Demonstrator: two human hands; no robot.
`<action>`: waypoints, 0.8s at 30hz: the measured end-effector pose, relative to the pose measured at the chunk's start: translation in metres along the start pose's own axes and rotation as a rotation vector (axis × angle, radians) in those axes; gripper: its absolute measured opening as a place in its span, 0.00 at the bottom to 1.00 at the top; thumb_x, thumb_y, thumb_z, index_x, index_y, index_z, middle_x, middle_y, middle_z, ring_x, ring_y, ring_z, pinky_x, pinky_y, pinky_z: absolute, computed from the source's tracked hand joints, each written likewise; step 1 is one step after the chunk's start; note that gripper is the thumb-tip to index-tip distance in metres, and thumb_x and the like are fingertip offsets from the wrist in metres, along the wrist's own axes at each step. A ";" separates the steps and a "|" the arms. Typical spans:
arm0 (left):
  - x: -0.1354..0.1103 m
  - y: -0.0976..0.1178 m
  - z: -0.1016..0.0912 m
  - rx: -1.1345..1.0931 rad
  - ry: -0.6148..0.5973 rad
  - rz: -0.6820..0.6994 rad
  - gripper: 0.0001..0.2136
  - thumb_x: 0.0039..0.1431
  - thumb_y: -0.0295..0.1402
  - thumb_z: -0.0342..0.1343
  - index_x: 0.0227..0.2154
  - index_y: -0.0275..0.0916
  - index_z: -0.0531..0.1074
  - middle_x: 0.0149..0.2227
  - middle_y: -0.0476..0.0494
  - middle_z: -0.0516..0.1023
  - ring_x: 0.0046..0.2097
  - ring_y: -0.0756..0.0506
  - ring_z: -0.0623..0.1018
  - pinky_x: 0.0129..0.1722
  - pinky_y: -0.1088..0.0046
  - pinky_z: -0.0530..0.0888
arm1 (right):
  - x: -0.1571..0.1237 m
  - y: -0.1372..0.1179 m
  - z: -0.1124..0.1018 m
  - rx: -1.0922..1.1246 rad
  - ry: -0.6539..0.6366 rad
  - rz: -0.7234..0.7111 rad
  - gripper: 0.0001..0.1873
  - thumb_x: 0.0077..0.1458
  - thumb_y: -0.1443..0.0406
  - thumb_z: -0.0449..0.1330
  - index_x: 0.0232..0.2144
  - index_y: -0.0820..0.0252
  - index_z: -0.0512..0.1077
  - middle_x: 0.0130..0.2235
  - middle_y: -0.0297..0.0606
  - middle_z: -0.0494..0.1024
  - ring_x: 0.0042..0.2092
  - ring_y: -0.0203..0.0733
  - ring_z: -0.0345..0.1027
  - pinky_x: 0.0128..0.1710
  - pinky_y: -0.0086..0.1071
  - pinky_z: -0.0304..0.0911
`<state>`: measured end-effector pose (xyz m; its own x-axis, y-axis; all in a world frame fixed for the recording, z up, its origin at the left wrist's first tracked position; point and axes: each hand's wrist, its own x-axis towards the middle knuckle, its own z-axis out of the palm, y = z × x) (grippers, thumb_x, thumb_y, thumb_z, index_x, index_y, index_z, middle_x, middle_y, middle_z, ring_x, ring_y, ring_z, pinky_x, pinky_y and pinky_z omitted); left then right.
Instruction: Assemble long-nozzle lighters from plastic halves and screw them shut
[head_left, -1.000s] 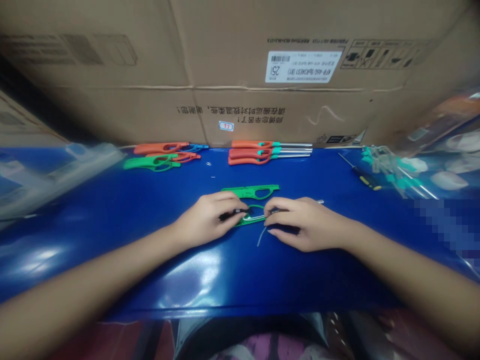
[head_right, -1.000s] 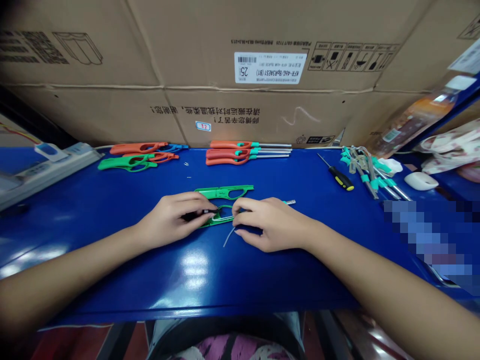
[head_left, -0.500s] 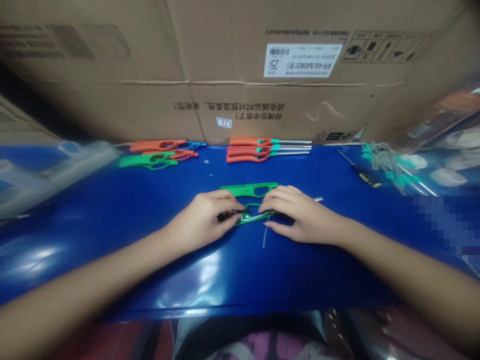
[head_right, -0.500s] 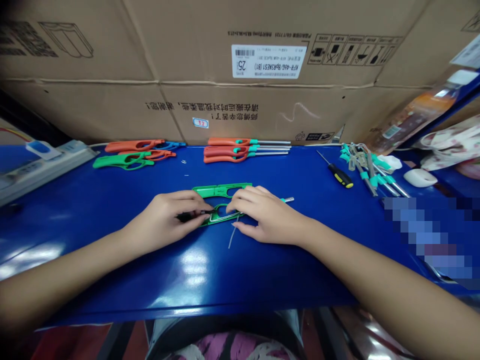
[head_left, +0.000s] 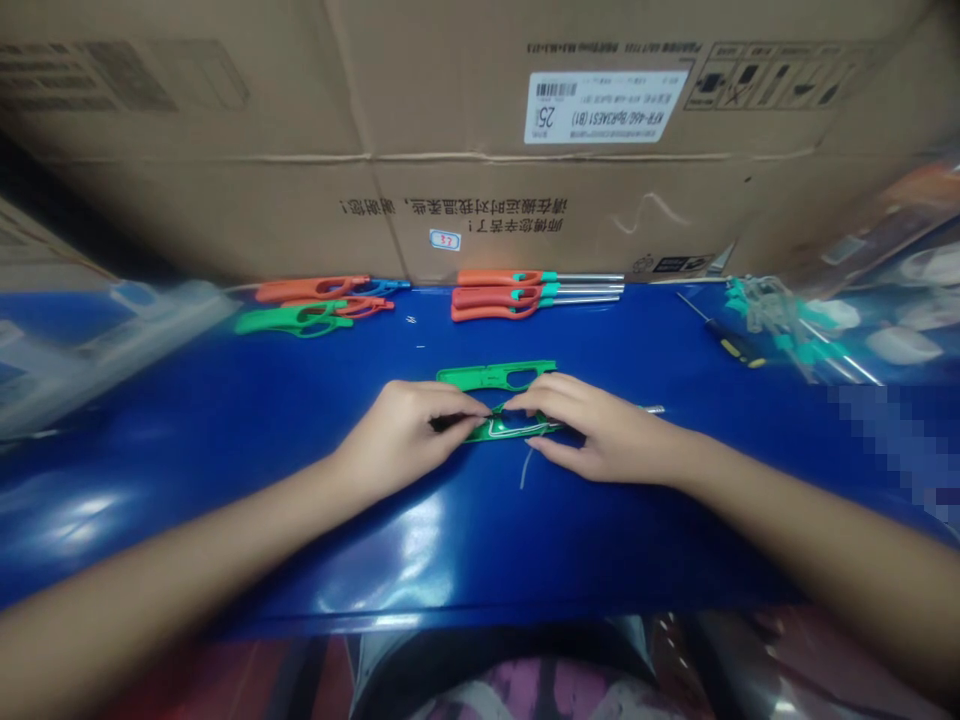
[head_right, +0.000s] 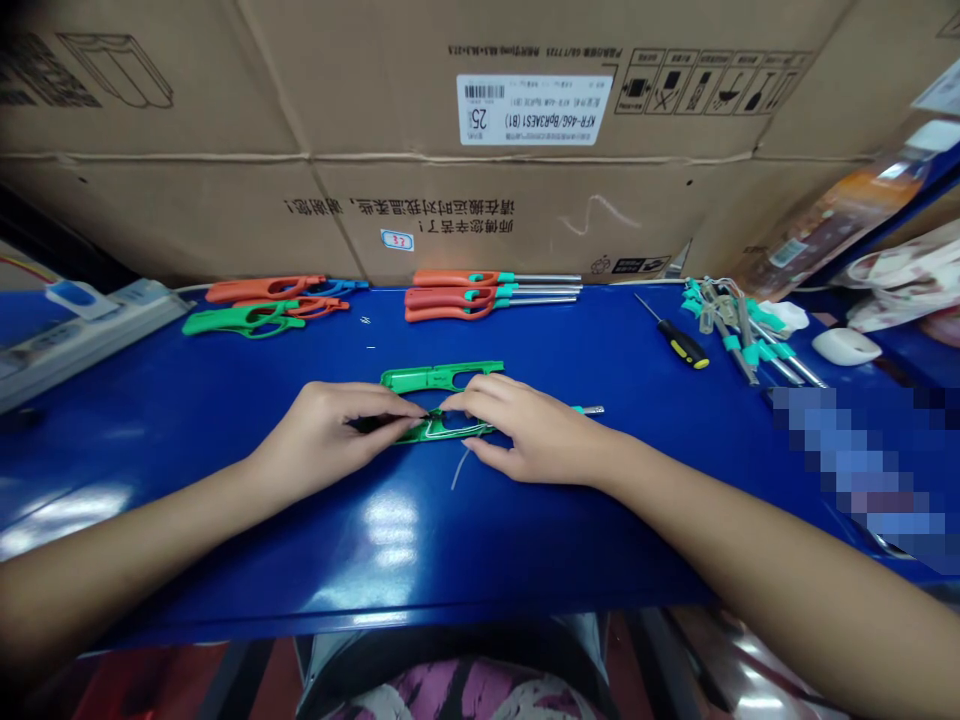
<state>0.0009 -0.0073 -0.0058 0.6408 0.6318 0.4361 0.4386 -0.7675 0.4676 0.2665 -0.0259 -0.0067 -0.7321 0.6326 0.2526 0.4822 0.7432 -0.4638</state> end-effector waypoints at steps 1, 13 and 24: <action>0.000 0.000 -0.001 0.037 -0.016 0.033 0.07 0.64 0.27 0.60 0.42 0.38 0.81 0.39 0.47 0.85 0.38 0.49 0.84 0.40 0.76 0.78 | 0.000 0.000 0.000 -0.015 -0.005 -0.003 0.20 0.66 0.65 0.57 0.59 0.60 0.68 0.51 0.46 0.74 0.54 0.46 0.68 0.55 0.42 0.68; -0.001 0.018 -0.027 0.579 -0.390 0.348 0.23 0.66 0.23 0.48 0.63 0.32 0.67 0.47 0.34 0.83 0.43 0.38 0.82 0.40 0.59 0.81 | 0.000 0.002 -0.001 -0.206 -0.090 -0.062 0.20 0.67 0.64 0.55 0.58 0.60 0.71 0.50 0.48 0.73 0.50 0.49 0.68 0.50 0.46 0.70; -0.004 0.013 -0.017 0.326 -0.315 0.216 0.15 0.72 0.32 0.50 0.56 0.34 0.73 0.51 0.36 0.81 0.50 0.40 0.82 0.51 0.62 0.80 | 0.002 -0.002 -0.005 -0.117 -0.050 -0.024 0.13 0.66 0.65 0.57 0.51 0.62 0.70 0.49 0.47 0.75 0.52 0.48 0.69 0.53 0.44 0.68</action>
<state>-0.0069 -0.0177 0.0118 0.8757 0.4301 0.2193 0.4168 -0.9028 0.1062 0.2665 -0.0250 -0.0008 -0.7659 0.6047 0.2183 0.5148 0.7802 -0.3552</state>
